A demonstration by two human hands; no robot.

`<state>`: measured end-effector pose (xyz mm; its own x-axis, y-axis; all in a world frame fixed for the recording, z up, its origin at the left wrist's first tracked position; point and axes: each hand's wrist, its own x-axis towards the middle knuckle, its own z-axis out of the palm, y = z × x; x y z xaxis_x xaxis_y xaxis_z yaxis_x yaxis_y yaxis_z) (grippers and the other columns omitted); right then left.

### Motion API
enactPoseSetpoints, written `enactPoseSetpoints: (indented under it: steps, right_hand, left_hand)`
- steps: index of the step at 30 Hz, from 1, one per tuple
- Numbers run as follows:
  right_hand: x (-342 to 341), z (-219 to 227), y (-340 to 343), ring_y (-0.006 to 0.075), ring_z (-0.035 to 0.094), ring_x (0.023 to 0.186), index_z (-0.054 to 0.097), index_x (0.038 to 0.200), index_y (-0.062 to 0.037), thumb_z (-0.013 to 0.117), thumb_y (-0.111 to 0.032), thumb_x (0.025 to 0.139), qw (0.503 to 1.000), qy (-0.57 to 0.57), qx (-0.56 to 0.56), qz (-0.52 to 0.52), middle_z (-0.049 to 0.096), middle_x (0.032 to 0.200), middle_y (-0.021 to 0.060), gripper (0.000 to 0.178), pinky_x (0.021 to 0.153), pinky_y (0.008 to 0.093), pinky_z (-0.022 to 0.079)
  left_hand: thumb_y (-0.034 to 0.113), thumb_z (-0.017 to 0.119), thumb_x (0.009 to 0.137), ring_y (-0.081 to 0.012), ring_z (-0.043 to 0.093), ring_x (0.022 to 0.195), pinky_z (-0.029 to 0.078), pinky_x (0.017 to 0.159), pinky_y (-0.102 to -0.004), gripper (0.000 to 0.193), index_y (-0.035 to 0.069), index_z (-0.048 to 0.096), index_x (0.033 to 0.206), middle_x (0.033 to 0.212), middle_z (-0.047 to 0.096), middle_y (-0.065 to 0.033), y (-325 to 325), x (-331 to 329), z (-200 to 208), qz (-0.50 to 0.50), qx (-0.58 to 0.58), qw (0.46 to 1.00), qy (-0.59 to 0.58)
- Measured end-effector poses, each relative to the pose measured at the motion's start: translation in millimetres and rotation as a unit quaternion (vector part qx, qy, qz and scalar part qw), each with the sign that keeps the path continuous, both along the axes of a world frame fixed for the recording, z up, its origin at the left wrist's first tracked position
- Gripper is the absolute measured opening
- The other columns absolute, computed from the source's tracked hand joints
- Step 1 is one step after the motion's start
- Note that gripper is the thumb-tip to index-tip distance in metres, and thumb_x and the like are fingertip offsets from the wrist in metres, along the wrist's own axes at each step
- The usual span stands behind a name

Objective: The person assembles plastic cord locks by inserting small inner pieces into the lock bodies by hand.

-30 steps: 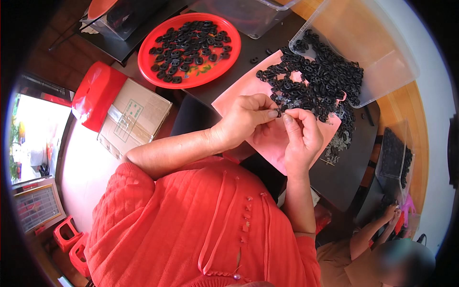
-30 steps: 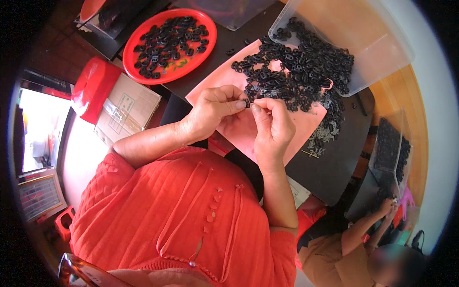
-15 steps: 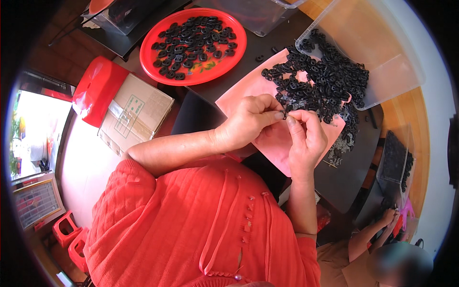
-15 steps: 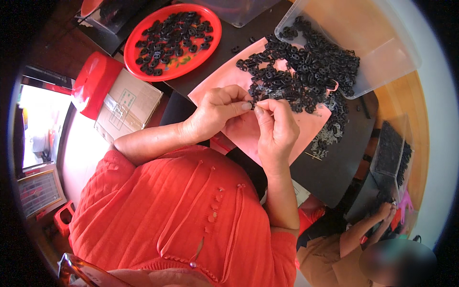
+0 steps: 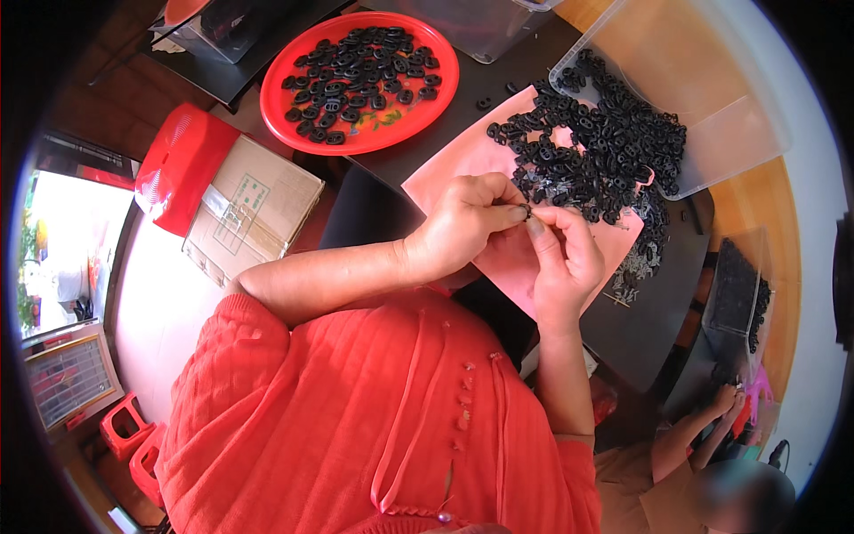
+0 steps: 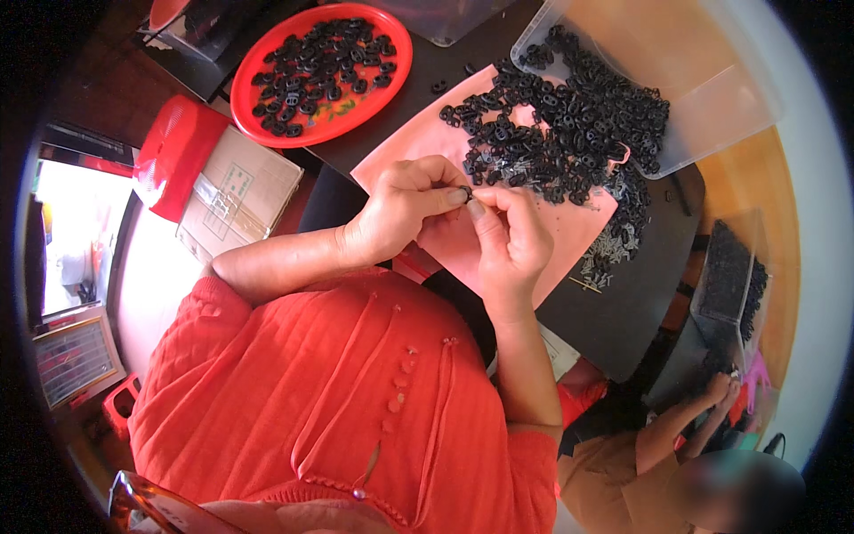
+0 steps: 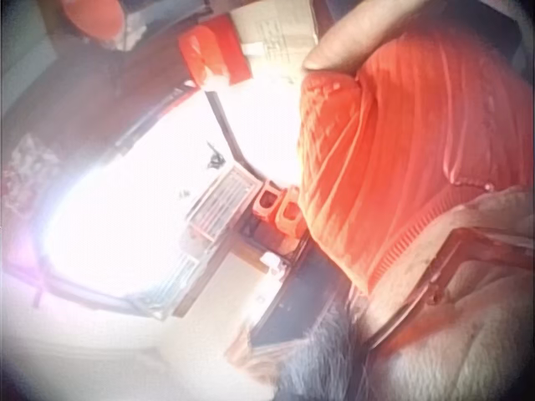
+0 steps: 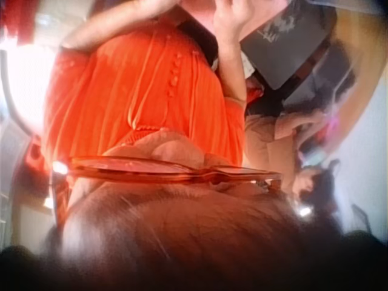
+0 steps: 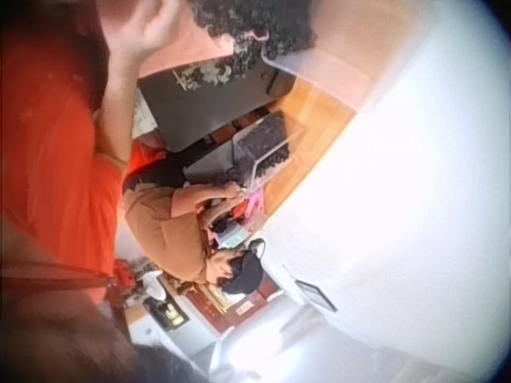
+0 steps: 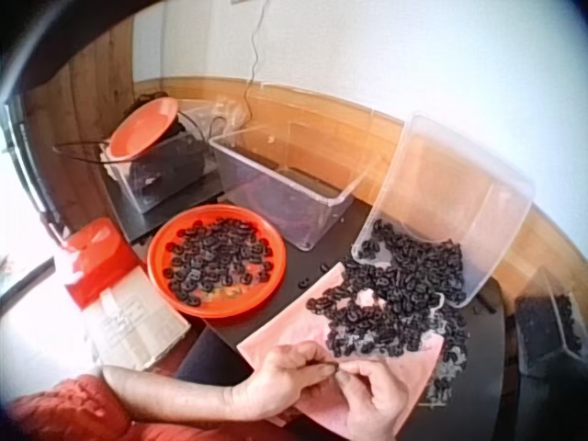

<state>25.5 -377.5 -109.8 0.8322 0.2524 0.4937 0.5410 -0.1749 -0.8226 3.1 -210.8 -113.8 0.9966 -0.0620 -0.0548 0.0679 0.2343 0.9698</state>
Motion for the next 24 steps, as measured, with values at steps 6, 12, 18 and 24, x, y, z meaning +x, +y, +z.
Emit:
enactPoseSetpoints:
  steps: [6, 12, 18, 24]
  right_hand:
    - [2, 13, -4, 0.0093, 0.056, 0.075, 0.065, 0.095, 0.0019, 0.069, 0.005, 0.091, 0.999, 0.034, 0.013, 0.000, 0.064, 0.085, 0.0022, 0.006, 0.067, 0.0227, 0.046]
    - [3, 21, -7, 0.0098, 0.056, 0.072, 0.065, 0.095, 0.0014, 0.069, 0.005, 0.090, 0.999, 0.011, -0.050, 0.013, 0.062, 0.083, 0.0032, 0.008, 0.065, 0.0235, 0.046]
    - [2, 24, -4, 0.0180, 0.056, 0.067, 0.063, 0.094, 0.0003, 0.067, 0.005, 0.090, 0.991, -0.069, -0.110, 0.014, 0.059, 0.081, 0.0076, 0.007, 0.061, 0.0293, 0.045]
    - [0, 18, -1, 0.0207, 0.054, 0.065, 0.060, 0.091, -0.0004, 0.065, 0.005, 0.090, 0.991, -0.078, -0.111, 0.016, 0.057, 0.079, 0.0083, 0.007, 0.058, 0.0317, 0.044]
  left_hand:
    - [0.008, 0.065, 0.098, -0.0066, 0.060, 0.074, 0.050, 0.065, -0.0210, 0.012, -0.003, 0.066, 0.102, 0.084, 0.064, -0.0010, 3, -2, 7, -0.014, -0.003, 1.000, 0.023]
    - [0.010, 0.066, 0.098, -0.0055, 0.059, 0.067, 0.048, 0.058, -0.0204, 0.012, -0.002, 0.066, 0.102, 0.079, 0.064, -0.0007, 7, -2, 11, -0.028, -0.015, 0.999, 0.038]
    - [0.008, 0.065, 0.097, -0.0060, 0.059, 0.068, 0.047, 0.059, -0.0212, 0.010, -0.001, 0.065, 0.100, 0.078, 0.063, -0.0010, 8, -3, 9, -0.022, 0.023, 1.000, 0.001]
    - [0.003, 0.065, 0.094, -0.0088, 0.060, 0.076, 0.049, 0.066, -0.0251, 0.008, -0.002, 0.065, 0.100, 0.083, 0.064, -0.0020, 7, -7, -1, -0.003, 0.087, 0.993, -0.076]
